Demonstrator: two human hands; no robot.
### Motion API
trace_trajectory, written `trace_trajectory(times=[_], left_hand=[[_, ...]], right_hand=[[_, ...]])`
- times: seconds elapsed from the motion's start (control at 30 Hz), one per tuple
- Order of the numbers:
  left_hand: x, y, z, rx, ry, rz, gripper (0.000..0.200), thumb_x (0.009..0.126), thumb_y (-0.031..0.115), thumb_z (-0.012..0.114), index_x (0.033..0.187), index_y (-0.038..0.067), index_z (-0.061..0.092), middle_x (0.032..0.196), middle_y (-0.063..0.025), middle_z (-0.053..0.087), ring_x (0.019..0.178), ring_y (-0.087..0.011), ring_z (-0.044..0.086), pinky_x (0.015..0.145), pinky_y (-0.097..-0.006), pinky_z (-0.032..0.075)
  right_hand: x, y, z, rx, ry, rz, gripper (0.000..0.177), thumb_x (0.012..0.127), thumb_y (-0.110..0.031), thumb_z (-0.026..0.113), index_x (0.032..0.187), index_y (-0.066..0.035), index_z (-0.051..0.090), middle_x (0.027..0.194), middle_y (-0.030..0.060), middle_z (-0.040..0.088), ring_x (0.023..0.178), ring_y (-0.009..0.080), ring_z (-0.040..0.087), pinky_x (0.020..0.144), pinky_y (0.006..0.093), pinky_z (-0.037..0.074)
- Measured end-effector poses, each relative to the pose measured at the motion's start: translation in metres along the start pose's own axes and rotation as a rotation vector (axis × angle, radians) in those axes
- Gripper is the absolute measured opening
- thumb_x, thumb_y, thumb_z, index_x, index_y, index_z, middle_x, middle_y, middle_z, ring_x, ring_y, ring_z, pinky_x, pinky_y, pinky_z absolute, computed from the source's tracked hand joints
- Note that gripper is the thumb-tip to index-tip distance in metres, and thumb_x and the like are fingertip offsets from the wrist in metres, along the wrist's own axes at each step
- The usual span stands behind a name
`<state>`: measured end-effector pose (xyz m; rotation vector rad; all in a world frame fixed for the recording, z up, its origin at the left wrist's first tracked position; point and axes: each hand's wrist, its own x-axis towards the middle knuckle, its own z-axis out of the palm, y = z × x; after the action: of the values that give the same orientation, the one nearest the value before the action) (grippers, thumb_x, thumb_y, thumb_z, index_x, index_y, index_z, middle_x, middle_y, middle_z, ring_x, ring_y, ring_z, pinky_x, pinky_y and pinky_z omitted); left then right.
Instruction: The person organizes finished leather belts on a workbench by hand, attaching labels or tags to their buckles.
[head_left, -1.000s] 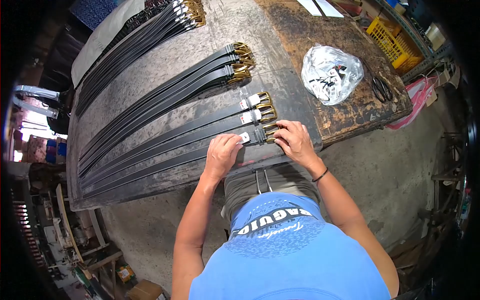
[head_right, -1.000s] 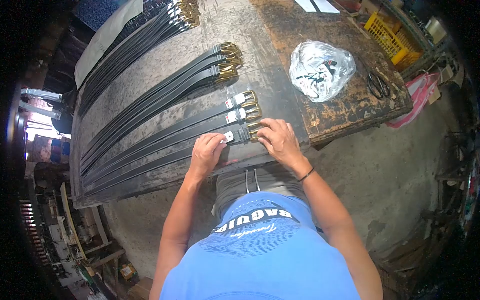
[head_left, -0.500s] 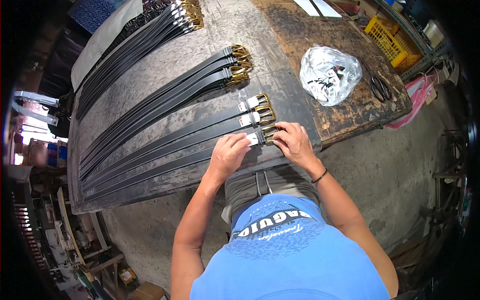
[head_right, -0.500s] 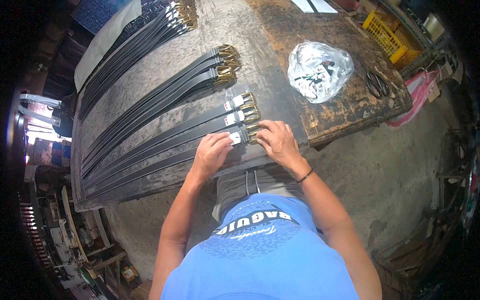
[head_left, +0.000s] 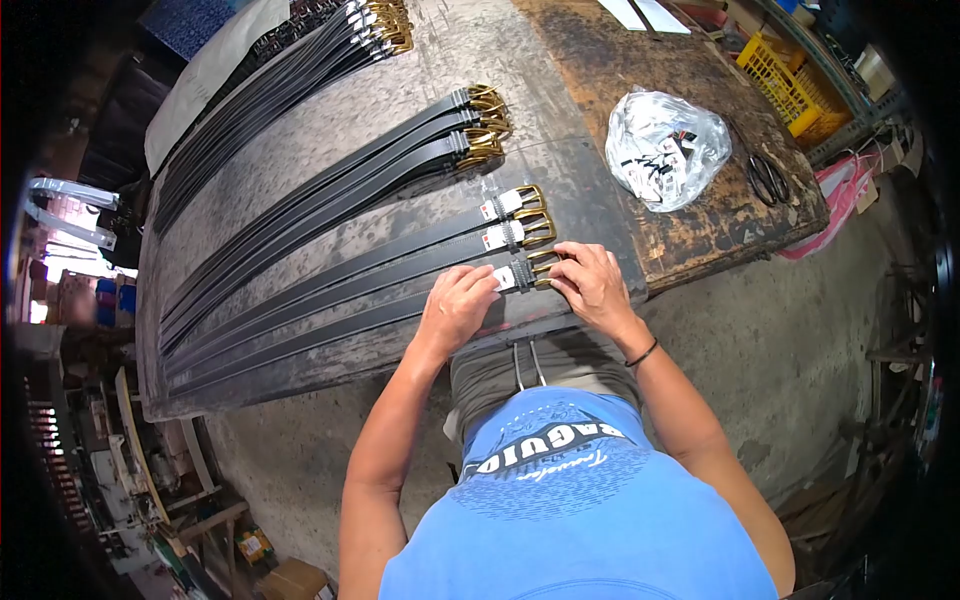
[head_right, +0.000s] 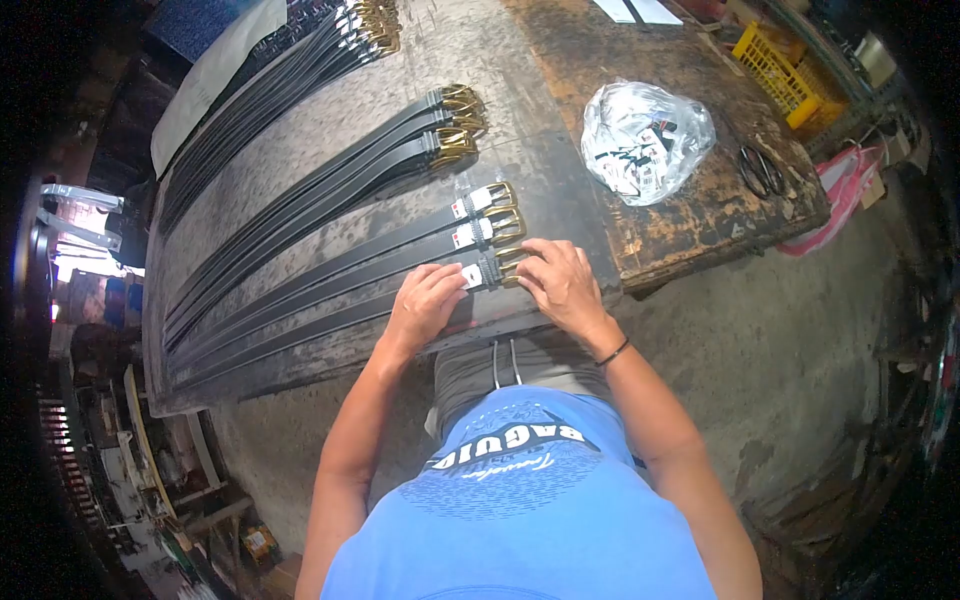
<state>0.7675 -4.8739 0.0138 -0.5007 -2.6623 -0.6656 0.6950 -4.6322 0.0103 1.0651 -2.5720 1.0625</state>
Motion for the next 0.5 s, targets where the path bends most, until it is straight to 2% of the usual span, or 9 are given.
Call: trace_trajectory(times=[0.17, 0.27, 0.37, 0.43, 0.5], left_hand=[[0.014, 0.008, 0.012, -0.044, -0.014, 0.032, 0.028, 0.072, 0.007, 0.075, 0.099, 0.004, 0.066, 0.106, -0.0115, 0.068, 0.098, -0.0293, 0.062, 0.087, -0.0396, 0.05], [0.015, 0.01, 0.014, -0.131, 0.028, -0.014, 0.035, 0.072, 0.009, 0.076, 0.104, 0.003, 0.063, 0.108, -0.012, 0.067, 0.099, -0.03, 0.062, 0.088, -0.0391, 0.05], [0.008, 0.011, 0.008, -0.102, 0.077, -0.092, 0.042, 0.072, 0.014, 0.078, 0.109, 0.003, 0.062, 0.111, -0.013, 0.065, 0.101, -0.0307, 0.061, 0.089, -0.0402, 0.048], [0.0, 0.009, 0.004, 0.056, 0.047, -0.206, 0.044, 0.072, 0.021, 0.079, 0.11, 0.005, 0.063, 0.11, -0.0113, 0.064, 0.103, -0.0301, 0.057, 0.09, -0.0413, 0.045], [-0.006, 0.007, 0.006, 0.085, 0.046, -0.221, 0.044, 0.072, 0.025, 0.079, 0.109, 0.007, 0.064, 0.107, -0.0087, 0.062, 0.101, -0.0285, 0.055, 0.087, -0.0408, 0.043]], right_hand=[[0.0, 0.001, 0.0, 0.001, 0.009, -0.01, 0.015, 0.077, -0.013, 0.072, 0.09, -0.011, 0.066, 0.116, 0.0031, 0.06, 0.105, 0.0258, 0.054, 0.087, 0.0388, 0.041], [-0.001, 0.002, 0.0, -0.002, 0.008, -0.008, 0.016, 0.077, -0.012, 0.072, 0.091, -0.011, 0.066, 0.116, 0.0028, 0.06, 0.105, 0.0258, 0.054, 0.086, 0.0386, 0.041], [-0.001, 0.002, 0.0, -0.002, 0.002, -0.011, 0.017, 0.076, -0.012, 0.073, 0.091, -0.011, 0.066, 0.116, 0.0025, 0.059, 0.105, 0.0256, 0.054, 0.086, 0.0384, 0.041], [0.0, 0.002, 0.0, -0.004, 0.01, -0.019, 0.016, 0.076, -0.012, 0.073, 0.09, -0.011, 0.066, 0.116, 0.0024, 0.059, 0.104, 0.0253, 0.054, 0.085, 0.0384, 0.041], [0.001, 0.001, -0.001, -0.004, 0.007, -0.015, 0.016, 0.076, -0.012, 0.073, 0.09, -0.012, 0.066, 0.116, 0.0025, 0.059, 0.104, 0.0252, 0.054, 0.085, 0.0383, 0.041]])
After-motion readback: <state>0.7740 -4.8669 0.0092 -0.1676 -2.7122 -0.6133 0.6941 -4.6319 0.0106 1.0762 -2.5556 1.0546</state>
